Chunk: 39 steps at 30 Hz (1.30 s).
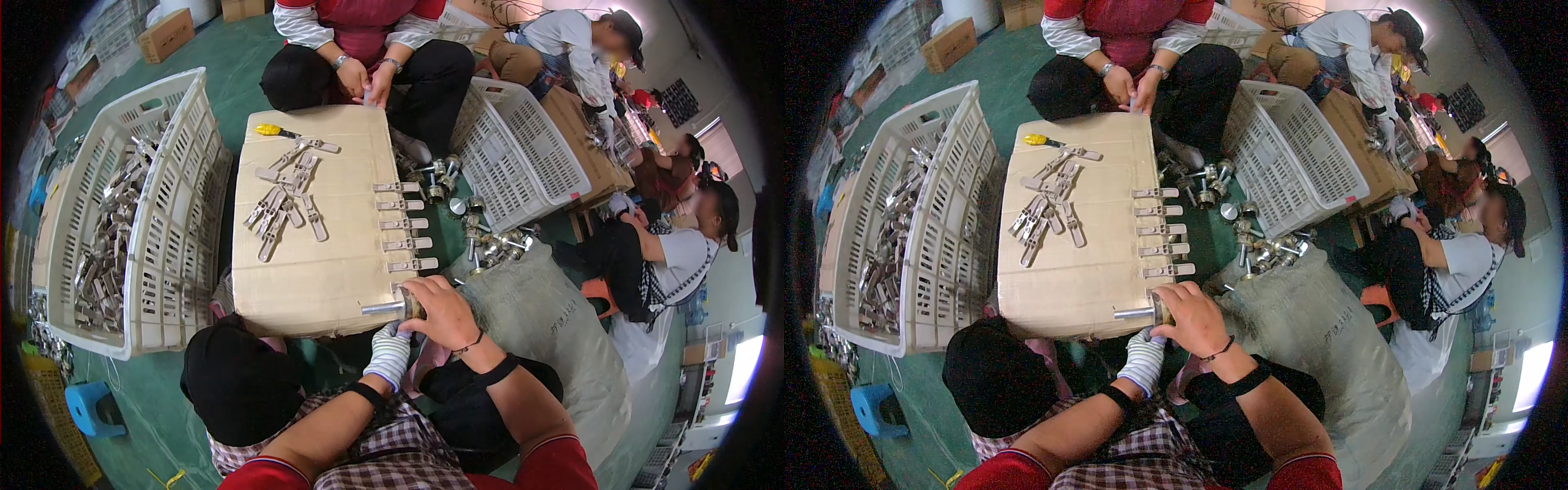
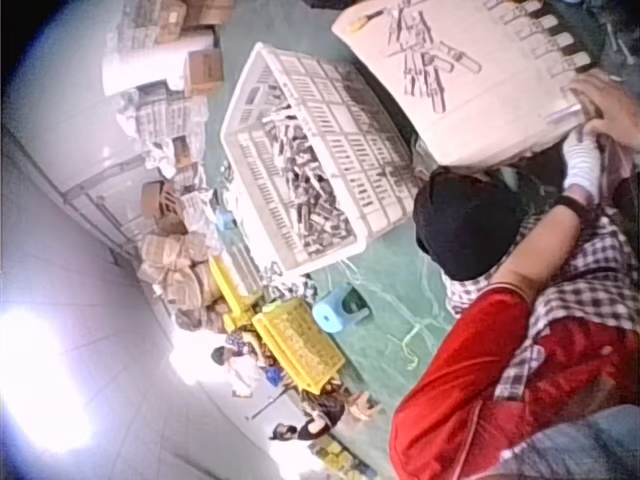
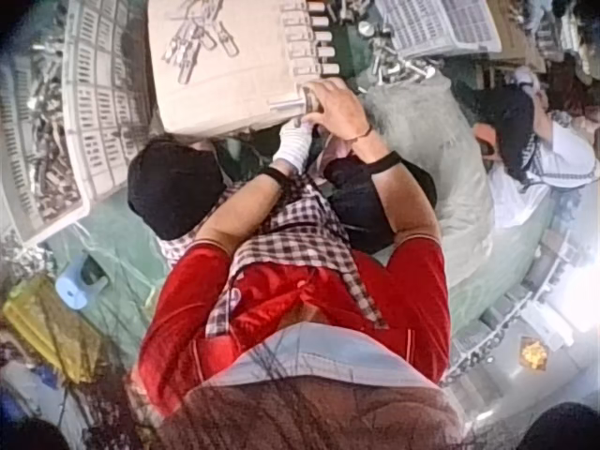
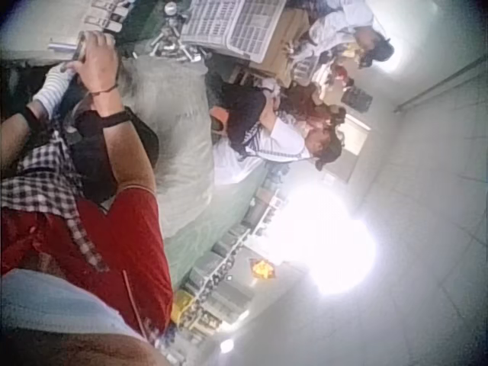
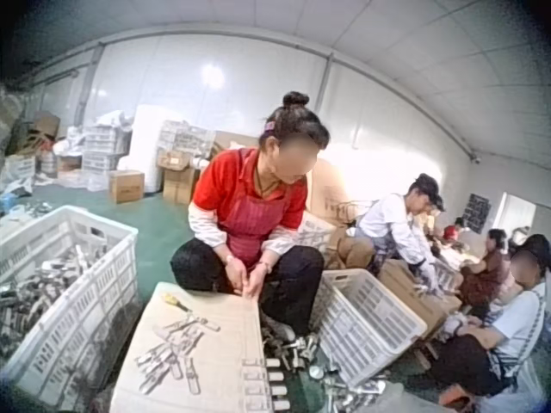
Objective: Assembling and inspecting metal hardware components (cabinet hinges/brackets) in a manufacturing facility.
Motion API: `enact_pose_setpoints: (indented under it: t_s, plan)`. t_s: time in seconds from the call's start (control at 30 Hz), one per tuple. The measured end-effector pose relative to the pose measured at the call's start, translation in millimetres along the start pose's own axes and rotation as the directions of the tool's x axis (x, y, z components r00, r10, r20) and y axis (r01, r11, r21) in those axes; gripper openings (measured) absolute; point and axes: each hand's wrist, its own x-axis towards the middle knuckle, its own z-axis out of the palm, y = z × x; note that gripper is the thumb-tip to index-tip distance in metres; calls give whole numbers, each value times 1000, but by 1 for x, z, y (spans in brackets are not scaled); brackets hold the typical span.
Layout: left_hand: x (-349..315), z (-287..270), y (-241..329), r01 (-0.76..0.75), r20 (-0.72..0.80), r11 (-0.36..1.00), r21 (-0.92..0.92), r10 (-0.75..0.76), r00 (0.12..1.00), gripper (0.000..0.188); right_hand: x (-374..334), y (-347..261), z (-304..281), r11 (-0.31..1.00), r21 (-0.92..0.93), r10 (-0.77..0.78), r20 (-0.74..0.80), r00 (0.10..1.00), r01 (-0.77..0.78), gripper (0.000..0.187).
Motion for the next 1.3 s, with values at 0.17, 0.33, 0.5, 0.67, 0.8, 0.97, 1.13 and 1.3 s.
enact_pose_setpoints:
  t_s: [0.17, 0.33, 0.5, 0.67, 0.8, 0.97, 1.13, 1.3]
  plan:
    - [2, 0, -4, 48, 5, 997, -57, -48, 999, 22, 0, 2, 0, 999, -37, -15, 24, 1000, 16, 68]
    - [1, -1, 4, 87, 28, 995, -50, -86, 996, 25, -1, 4, -1, 994, -95, -52, 28, 998, 54, 68]
    - [-3, -1, 7, 119, 73, 987, -109, -111, 991, 31, 0, 4, -2, 995, -86, -38, 62, 997, 43, 69]
    - [-2, -3, 4, 132, 67, 984, -120, -125, 990, 32, -3, -1, 1, 995, -97, 1, 46, 999, 3, 69]
    - [-7, -3, 13, 96, 82, 988, -125, -86, 993, 31, -6, 2, 3, 990, -140, -8, 28, 1000, 11, 69]
    - [-8, -2, 6, -12, 41, 999, -49, 14, 999, 31, -7, -2, 2, 986, -168, -20, 11, 1000, 21, 68]
    - [-7, 0, 4, 28, 75, 990, -136, -18, 997, 30, -9, 3, 4, 977, -212, -21, 26, 999, 26, 67]
    - [-8, -1, 8, 133, 87, 970, -202, -118, 989, 27, -9, 2, 6, 972, -236, -13, 25, 1000, 18, 62]
